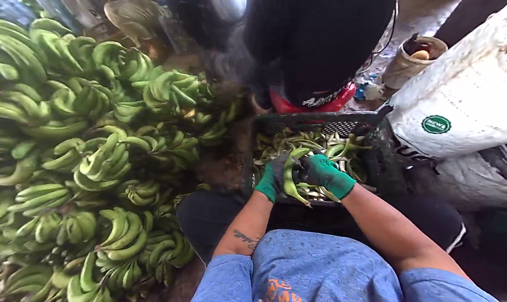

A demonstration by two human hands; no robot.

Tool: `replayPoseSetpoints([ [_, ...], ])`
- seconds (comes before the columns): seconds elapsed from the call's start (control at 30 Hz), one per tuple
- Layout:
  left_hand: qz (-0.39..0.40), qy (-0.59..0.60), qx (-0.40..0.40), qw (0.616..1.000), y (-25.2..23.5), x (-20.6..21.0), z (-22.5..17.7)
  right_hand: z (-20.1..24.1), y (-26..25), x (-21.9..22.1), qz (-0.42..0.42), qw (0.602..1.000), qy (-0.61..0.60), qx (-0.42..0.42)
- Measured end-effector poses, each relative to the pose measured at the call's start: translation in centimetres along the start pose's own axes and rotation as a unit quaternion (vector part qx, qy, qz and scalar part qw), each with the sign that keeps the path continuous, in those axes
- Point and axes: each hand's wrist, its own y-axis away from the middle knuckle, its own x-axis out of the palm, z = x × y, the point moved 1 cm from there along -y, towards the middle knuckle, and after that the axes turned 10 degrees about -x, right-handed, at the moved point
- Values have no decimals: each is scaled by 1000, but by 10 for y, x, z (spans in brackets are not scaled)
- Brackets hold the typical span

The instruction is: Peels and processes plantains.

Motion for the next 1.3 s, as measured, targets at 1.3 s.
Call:
replayPoseSetpoints([
  [1.3,5,195,121,973,6,-2,-37,18,5,-10,-98,987,-107,70],
])
